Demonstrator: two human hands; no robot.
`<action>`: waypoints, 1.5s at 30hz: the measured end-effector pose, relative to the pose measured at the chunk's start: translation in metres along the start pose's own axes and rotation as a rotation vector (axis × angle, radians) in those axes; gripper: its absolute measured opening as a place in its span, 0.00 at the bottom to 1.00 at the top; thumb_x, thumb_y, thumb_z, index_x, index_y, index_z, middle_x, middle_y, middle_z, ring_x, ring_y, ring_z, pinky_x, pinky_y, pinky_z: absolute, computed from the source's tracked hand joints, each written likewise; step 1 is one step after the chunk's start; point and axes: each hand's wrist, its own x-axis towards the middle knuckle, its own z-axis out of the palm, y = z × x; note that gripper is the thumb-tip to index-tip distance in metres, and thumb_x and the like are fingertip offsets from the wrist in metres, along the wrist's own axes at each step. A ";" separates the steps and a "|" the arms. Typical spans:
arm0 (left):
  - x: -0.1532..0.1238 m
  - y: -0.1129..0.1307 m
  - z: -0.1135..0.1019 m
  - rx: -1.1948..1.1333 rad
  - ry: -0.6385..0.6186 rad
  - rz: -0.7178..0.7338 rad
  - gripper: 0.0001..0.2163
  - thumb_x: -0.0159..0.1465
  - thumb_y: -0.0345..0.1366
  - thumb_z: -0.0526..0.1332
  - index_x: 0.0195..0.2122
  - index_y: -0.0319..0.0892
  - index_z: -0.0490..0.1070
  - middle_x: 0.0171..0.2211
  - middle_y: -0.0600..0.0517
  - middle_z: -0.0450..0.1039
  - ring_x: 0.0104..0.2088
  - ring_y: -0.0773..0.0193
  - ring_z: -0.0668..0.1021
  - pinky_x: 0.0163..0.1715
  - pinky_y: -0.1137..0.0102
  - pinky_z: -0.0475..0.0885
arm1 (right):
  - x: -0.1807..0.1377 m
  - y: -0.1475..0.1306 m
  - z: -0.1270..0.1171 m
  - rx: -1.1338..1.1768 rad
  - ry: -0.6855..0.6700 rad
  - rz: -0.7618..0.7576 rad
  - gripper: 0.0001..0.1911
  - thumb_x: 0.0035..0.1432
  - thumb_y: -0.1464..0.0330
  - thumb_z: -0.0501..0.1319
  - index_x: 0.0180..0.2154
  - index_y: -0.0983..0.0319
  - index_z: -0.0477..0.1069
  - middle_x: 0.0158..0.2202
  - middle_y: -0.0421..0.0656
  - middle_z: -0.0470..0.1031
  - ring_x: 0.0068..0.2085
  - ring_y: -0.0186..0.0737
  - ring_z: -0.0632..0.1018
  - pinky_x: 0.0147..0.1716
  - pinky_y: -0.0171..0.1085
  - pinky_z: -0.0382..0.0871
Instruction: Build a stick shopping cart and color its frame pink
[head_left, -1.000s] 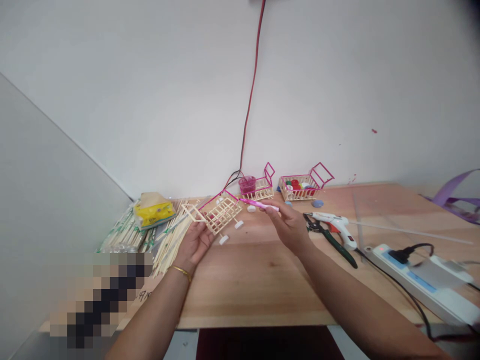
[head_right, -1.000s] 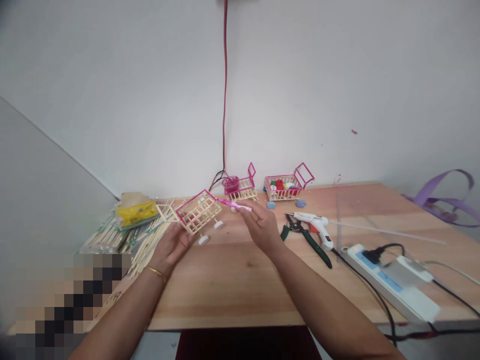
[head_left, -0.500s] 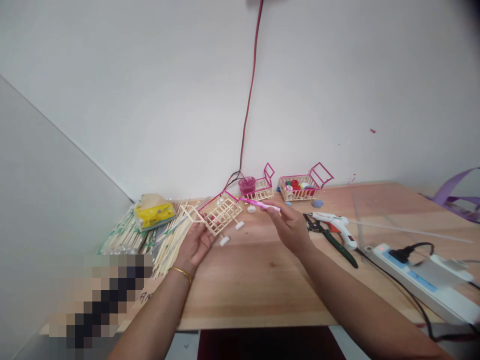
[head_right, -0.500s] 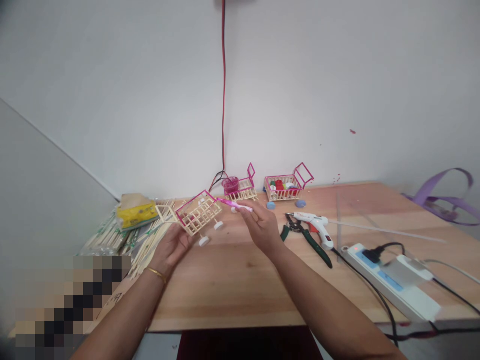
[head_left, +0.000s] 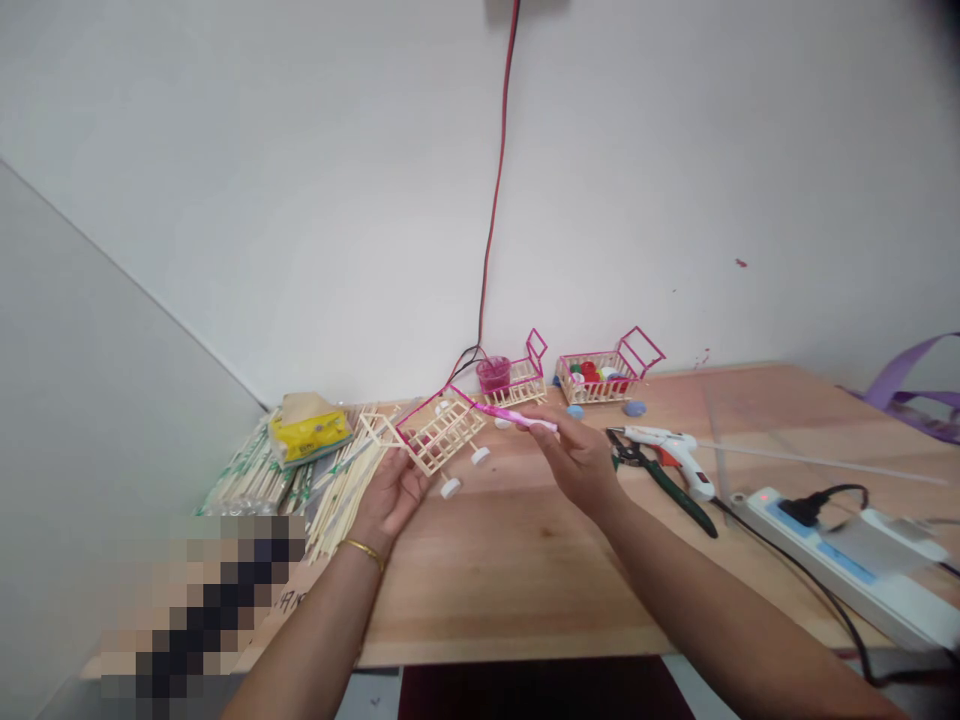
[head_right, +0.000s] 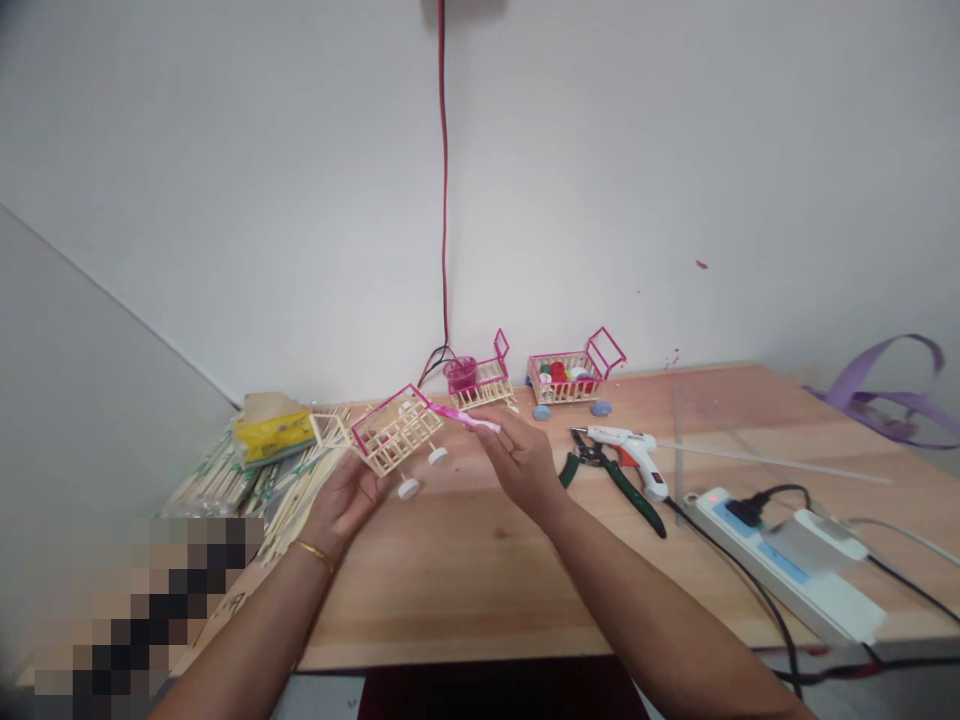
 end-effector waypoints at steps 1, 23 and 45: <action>0.000 0.000 0.000 -0.002 0.001 0.000 0.11 0.63 0.29 0.64 0.47 0.42 0.71 0.42 0.49 0.80 0.43 0.61 0.82 0.43 0.69 0.79 | 0.000 0.000 0.000 0.003 0.005 -0.002 0.12 0.67 0.62 0.56 0.44 0.57 0.76 0.41 0.44 0.82 0.41 0.43 0.81 0.41 0.40 0.73; -0.001 0.002 0.002 -0.010 0.015 -0.006 0.08 0.63 0.27 0.64 0.43 0.40 0.72 0.42 0.48 0.81 0.43 0.61 0.82 0.42 0.69 0.80 | -0.001 -0.001 0.002 0.011 0.002 -0.018 0.11 0.67 0.64 0.56 0.44 0.58 0.75 0.41 0.44 0.81 0.41 0.42 0.81 0.41 0.38 0.72; 0.000 -0.001 0.001 0.001 0.016 0.005 0.10 0.61 0.27 0.65 0.44 0.41 0.71 0.39 0.50 0.80 0.40 0.63 0.83 0.40 0.71 0.80 | -0.005 0.002 0.007 0.014 -0.029 -0.102 0.10 0.66 0.68 0.57 0.45 0.61 0.75 0.40 0.46 0.81 0.42 0.40 0.80 0.41 0.36 0.71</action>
